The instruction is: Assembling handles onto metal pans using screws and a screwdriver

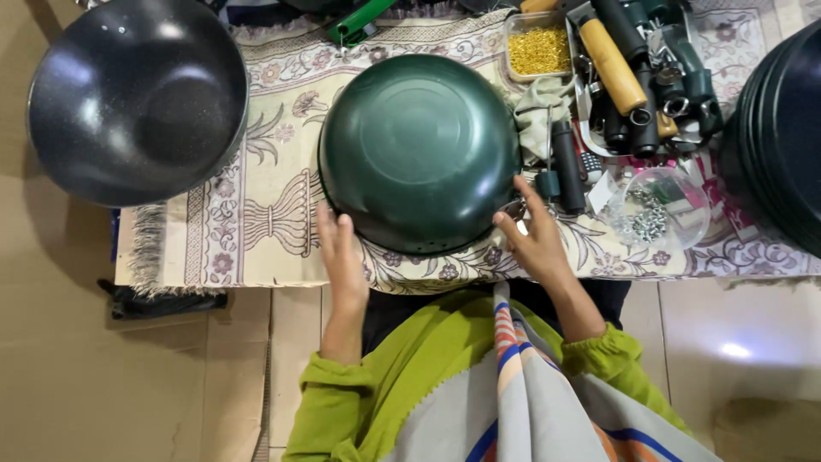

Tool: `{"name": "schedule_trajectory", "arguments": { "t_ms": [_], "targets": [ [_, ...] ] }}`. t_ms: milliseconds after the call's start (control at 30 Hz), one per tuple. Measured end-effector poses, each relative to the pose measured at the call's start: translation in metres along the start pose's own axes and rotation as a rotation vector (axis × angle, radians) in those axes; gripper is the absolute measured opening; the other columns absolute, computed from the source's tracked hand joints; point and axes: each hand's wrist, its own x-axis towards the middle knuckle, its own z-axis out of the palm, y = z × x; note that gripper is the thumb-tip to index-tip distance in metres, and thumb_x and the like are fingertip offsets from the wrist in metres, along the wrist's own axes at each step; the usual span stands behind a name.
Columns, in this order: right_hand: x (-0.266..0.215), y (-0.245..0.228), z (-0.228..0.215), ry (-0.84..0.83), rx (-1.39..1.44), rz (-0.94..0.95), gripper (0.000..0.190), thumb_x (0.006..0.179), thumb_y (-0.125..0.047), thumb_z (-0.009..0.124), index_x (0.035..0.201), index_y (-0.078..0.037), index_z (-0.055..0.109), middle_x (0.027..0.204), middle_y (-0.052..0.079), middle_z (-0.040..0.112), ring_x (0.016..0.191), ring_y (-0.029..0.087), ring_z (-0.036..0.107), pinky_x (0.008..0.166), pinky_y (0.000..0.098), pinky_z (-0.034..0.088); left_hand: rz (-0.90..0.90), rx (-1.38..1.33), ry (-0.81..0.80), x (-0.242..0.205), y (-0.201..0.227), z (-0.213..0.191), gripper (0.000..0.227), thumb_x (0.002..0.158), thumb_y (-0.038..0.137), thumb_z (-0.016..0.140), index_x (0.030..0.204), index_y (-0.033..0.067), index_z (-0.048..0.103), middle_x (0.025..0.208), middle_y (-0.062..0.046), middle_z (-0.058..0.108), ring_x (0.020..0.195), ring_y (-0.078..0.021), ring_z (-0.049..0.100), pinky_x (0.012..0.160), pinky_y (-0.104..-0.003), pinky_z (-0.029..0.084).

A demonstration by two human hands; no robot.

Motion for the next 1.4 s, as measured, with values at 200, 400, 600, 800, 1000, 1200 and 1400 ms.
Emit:
{"name": "schedule_trajectory", "arguments": {
  "t_ms": [200, 400, 600, 800, 1000, 1200, 1400],
  "targets": [
    [-0.010, -0.008, 0.007, 0.011, 0.041, 0.024, 0.069, 0.096, -0.009, 0.070, 0.158, -0.011, 0.040, 0.165, 0.018, 0.031, 0.073, 0.019, 0.067, 0.048, 0.0237, 0.056, -0.312, -0.382, 0.027, 0.061, -0.047, -0.037, 0.060, 0.096, 0.026, 0.064, 0.152, 0.0133, 0.044, 0.143, -0.001, 0.058, 0.109, -0.0102, 0.058, 0.076, -0.024, 0.037],
    [-0.008, -0.020, 0.008, 0.002, 0.061, 0.037, 0.066, 0.094, -0.010, 0.071, 0.155, -0.013, 0.046, 0.165, 0.017, 0.034, 0.083, 0.018, 0.068, 0.047, 0.0255, 0.057, -0.461, -0.352, -0.059, 0.099, -0.069, -0.061, 0.054, 0.093, 0.034, 0.060, 0.145, 0.0208, 0.053, 0.138, 0.002, 0.062, 0.104, -0.0094, 0.062, 0.068, -0.023, 0.034],
    [-0.011, -0.024, 0.011, -0.016, 0.043, 0.071, 0.064, 0.093, -0.010, 0.071, 0.153, -0.014, 0.047, 0.153, 0.017, 0.048, 0.053, 0.016, 0.063, 0.043, 0.0250, 0.056, -0.308, -0.030, -0.095, 0.096, -0.030, -0.032, 0.061, 0.094, 0.039, 0.064, 0.147, 0.0146, 0.049, 0.128, -0.002, 0.058, 0.101, -0.0121, 0.053, 0.070, -0.022, 0.036],
    [-0.013, -0.005, 0.013, 0.048, 0.094, 0.090, 0.069, 0.093, -0.011, 0.071, 0.156, -0.011, 0.042, 0.151, 0.022, 0.045, 0.049, 0.013, 0.056, 0.039, 0.0233, 0.050, 0.189, 0.545, -0.013, 0.182, -0.082, -0.026, 0.057, 0.108, 0.056, 0.046, 0.152, 0.0191, 0.049, 0.152, -0.015, 0.048, 0.139, -0.0348, 0.047, 0.121, -0.048, 0.019],
    [-0.016, -0.021, 0.015, 0.006, 0.165, 0.118, 0.072, 0.093, -0.012, 0.072, 0.157, -0.012, 0.040, 0.147, 0.026, 0.051, 0.052, 0.016, 0.062, 0.038, 0.0251, 0.053, -0.013, 0.658, -0.065, 0.219, -0.066, -0.017, 0.061, 0.102, 0.075, 0.029, 0.145, 0.0410, 0.055, 0.142, -0.011, 0.054, 0.139, -0.0349, 0.047, 0.120, -0.045, 0.028],
    [-0.014, -0.021, 0.015, -0.003, 0.183, 0.136, 0.074, 0.092, -0.008, 0.071, 0.158, -0.011, 0.038, 0.155, 0.023, 0.045, 0.088, 0.021, 0.062, 0.045, 0.0273, 0.058, -0.018, 0.117, -0.080, 0.239, -0.081, -0.030, 0.045, 0.101, 0.045, 0.057, 0.132, 0.0142, 0.066, 0.121, -0.011, 0.071, 0.104, -0.0193, 0.060, 0.099, -0.032, 0.045],
    [-0.016, -0.051, 0.014, 0.005, 0.145, 0.139, 0.074, 0.091, -0.008, 0.071, 0.157, -0.008, 0.037, 0.155, 0.028, 0.043, 0.082, 0.022, 0.065, 0.046, 0.0275, 0.058, -0.163, -0.437, -0.234, 0.209, -0.096, -0.049, 0.038, 0.104, 0.018, 0.062, 0.140, 0.0058, 0.058, 0.130, -0.015, 0.065, 0.116, -0.0268, 0.064, 0.104, -0.046, 0.052]
  ]
}}
